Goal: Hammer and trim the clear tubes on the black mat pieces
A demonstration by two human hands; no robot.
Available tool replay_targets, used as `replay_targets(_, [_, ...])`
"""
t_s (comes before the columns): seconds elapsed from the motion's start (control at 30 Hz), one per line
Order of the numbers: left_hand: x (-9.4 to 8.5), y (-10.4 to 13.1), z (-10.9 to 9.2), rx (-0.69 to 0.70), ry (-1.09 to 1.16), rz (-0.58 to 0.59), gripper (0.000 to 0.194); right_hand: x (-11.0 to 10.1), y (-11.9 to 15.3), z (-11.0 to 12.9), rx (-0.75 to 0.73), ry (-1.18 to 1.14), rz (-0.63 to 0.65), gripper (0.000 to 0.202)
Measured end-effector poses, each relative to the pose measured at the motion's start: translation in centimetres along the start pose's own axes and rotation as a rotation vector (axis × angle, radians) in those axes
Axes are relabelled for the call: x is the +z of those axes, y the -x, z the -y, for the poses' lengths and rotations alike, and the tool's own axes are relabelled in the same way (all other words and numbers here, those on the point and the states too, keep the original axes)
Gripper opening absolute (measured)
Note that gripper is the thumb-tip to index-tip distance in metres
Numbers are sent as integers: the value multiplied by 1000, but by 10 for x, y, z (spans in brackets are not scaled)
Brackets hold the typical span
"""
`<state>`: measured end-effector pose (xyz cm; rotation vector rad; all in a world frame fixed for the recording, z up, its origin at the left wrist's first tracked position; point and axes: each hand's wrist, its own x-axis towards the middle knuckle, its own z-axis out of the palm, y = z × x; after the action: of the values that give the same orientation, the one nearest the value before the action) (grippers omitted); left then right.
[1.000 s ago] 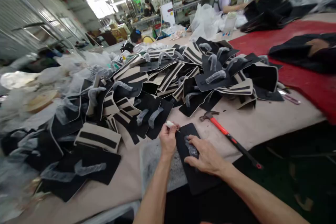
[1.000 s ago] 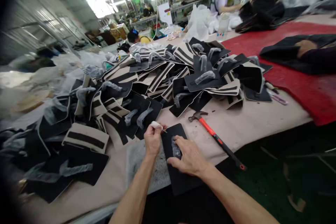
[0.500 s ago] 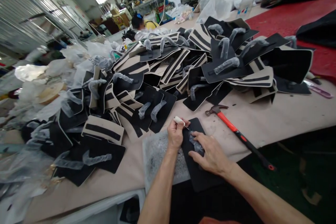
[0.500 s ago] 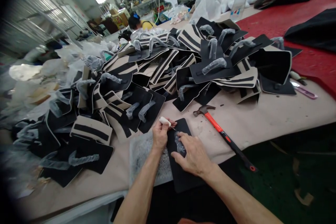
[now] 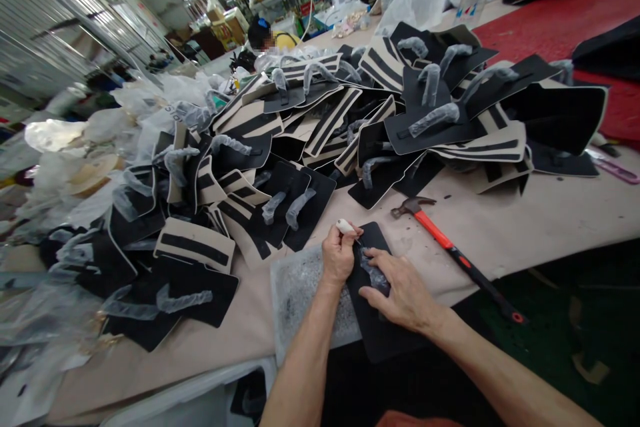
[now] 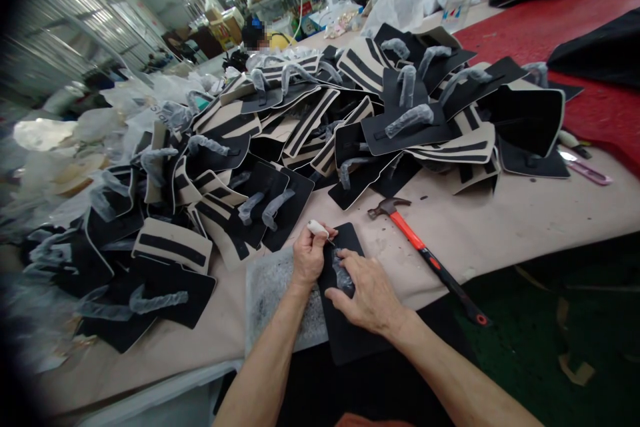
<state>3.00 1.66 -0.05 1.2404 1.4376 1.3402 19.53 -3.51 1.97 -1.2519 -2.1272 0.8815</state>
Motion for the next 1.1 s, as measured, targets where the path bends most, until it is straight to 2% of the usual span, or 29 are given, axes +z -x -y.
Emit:
replay_targets(0.1, [1, 2, -1, 122, -145, 26, 20, -12, 0, -9, -38, -121, 21, 43])
replay_targets(0.17, [1, 3, -2, 182, -236, 48, 15, -28, 1, -24, -8, -103, -112, 35])
replay_targets(0.23, [1, 4, -3, 210, -287, 71, 10, -48, 2, -46, 96, 100, -291, 33])
replay_targets(0.27, [1, 4, -4, 213, -287, 82, 9, -58, 3, -58, 167, 240, -335, 34])
replay_targets(0.3, [0, 5, -4, 213, -278, 90, 9, -68, 5, -70, 238, 363, -325, 34])
replay_targets(0.37, [-1, 7, -5, 212, -264, 100, 8, -84, 7, -88, 371, 472, -199, 28])
replay_targets(0.43, [-2, 8, -5, 216, -260, 110, 8, -93, 8, -97, 517, 321, -60, 13])
replay_targets(0.5, [-3, 10, -4, 220, -256, 126, 9, -97, 7, -94, 677, -26, 57, 9])
replay_targets(0.6, [-3, 12, -2, 222, -255, 137, 10, -100, 0, -72, 867, -520, 179, 11])
replay_targets(0.67, [-3, 12, -1, 228, -260, 141, 10, -104, -6, -47, 897, -679, 158, 12])
replay_targets(0.73, [-3, 12, 0, 236, -262, 155, 10, -112, -12, -19, 790, -655, 46, 24])
replay_targets(0.83, [-3, 13, 0, 244, -265, 167, 11, -126, -18, 16, 359, -260, -172, 36])
replay_targets(0.9, [-4, 13, 0, 246, -281, 168, 12, -131, -20, 28, 115, 16, -245, 36])
replay_targets(0.93, [-4, 13, 0, 246, -296, 169, 12, -132, -21, 31, 37, 138, -223, 35])
replay_targets(1.0, [-5, 13, 1, 242, -326, 177, 10, -133, -23, 32, -42, 341, -88, 33])
replay_targets(1.07, [-5, 13, 2, 235, -337, 181, 9, -138, -25, 36, -71, 462, 33, 32])
replay_targets(1.1, [-5, 13, 4, 231, -332, 183, 9, -142, -27, 40, -84, 470, 31, 32])
